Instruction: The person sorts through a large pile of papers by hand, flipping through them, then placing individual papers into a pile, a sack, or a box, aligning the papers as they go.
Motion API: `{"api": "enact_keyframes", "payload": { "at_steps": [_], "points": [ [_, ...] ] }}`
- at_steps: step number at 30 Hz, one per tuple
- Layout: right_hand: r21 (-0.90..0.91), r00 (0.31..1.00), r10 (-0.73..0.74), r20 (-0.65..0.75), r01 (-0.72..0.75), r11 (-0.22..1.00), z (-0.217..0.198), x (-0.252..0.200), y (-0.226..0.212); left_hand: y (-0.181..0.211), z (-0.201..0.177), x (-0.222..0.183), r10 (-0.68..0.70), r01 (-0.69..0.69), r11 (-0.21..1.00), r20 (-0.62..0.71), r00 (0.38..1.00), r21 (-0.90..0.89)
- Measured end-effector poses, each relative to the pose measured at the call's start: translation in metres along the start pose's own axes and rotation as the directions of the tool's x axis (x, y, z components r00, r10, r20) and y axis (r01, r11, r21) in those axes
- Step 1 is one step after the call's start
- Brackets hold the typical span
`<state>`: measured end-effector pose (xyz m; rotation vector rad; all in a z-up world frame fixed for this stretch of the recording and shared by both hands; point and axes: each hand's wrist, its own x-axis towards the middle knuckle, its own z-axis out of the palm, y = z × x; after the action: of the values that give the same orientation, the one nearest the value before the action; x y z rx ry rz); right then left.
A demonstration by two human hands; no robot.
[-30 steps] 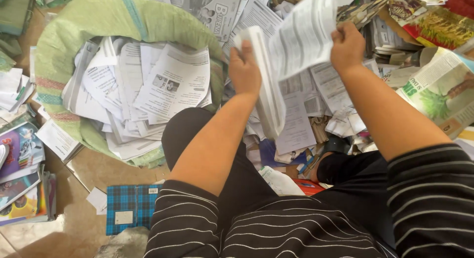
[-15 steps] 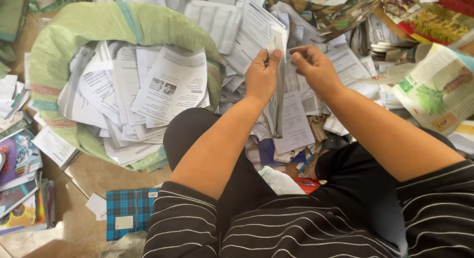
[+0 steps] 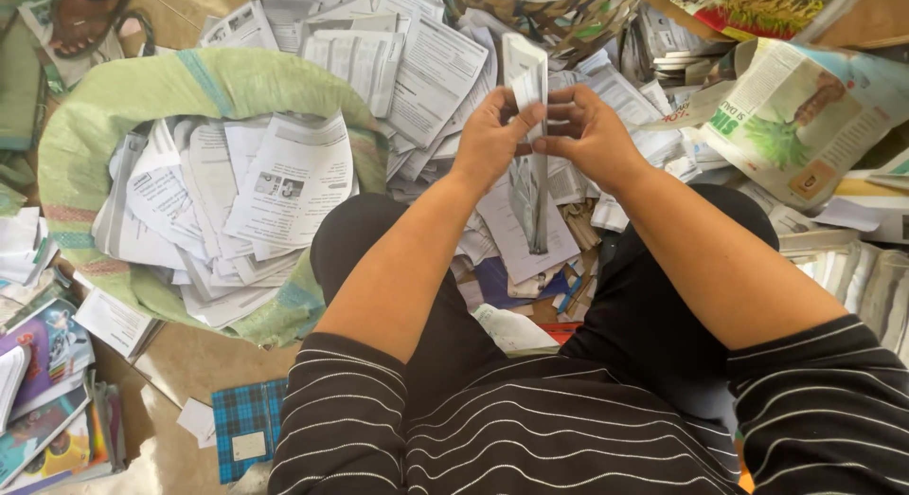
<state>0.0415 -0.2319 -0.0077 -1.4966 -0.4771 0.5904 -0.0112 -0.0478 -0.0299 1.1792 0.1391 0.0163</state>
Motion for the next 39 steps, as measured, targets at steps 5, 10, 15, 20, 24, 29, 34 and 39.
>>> {"api": "enact_keyframes", "payload": {
  "at_steps": [5,10,15,20,24,29,34,39],
  "points": [
    [0.094,0.999,-0.044,0.011,0.043,0.995,-0.001,-0.011,-0.028,0.027,0.018,-0.006,0.075,-0.074,0.997,-0.015,0.997,0.023],
    [0.107,0.999,-0.040,-0.028,0.043,0.993,-0.005,-0.005,-0.019,0.029,0.021,-0.002,0.092,-0.091,0.996,0.008,0.996,-0.019],
    [0.133,0.998,0.025,-0.063,-0.017,0.991,-0.010,0.003,-0.006,0.024,0.014,0.001,0.071,-0.071,0.997,0.008,0.997,0.020],
    [0.142,0.999,0.009,-0.037,-0.004,0.990,-0.011,0.012,0.002,0.023,0.010,0.008,0.034,-0.034,0.999,0.003,0.999,0.023],
    [0.149,0.999,0.024,-0.029,-0.019,0.989,-0.016,0.016,0.010,0.015,0.005,0.015,0.009,-0.009,1.000,0.015,1.000,0.005],
    [0.144,0.999,0.037,-0.028,-0.033,0.989,-0.019,0.018,0.010,0.012,0.005,0.020,-0.016,0.016,1.000,0.011,1.000,0.008],
    [0.123,0.997,0.064,-0.044,-0.058,0.991,-0.020,0.018,0.008,0.013,0.006,0.020,-0.046,0.046,0.999,0.004,0.999,0.007],
    [0.101,0.996,0.072,-0.052,-0.066,0.993,-0.021,0.017,0.007,0.012,0.006,0.021,-0.047,0.047,0.999,0.011,0.999,0.005]
  ]
}}
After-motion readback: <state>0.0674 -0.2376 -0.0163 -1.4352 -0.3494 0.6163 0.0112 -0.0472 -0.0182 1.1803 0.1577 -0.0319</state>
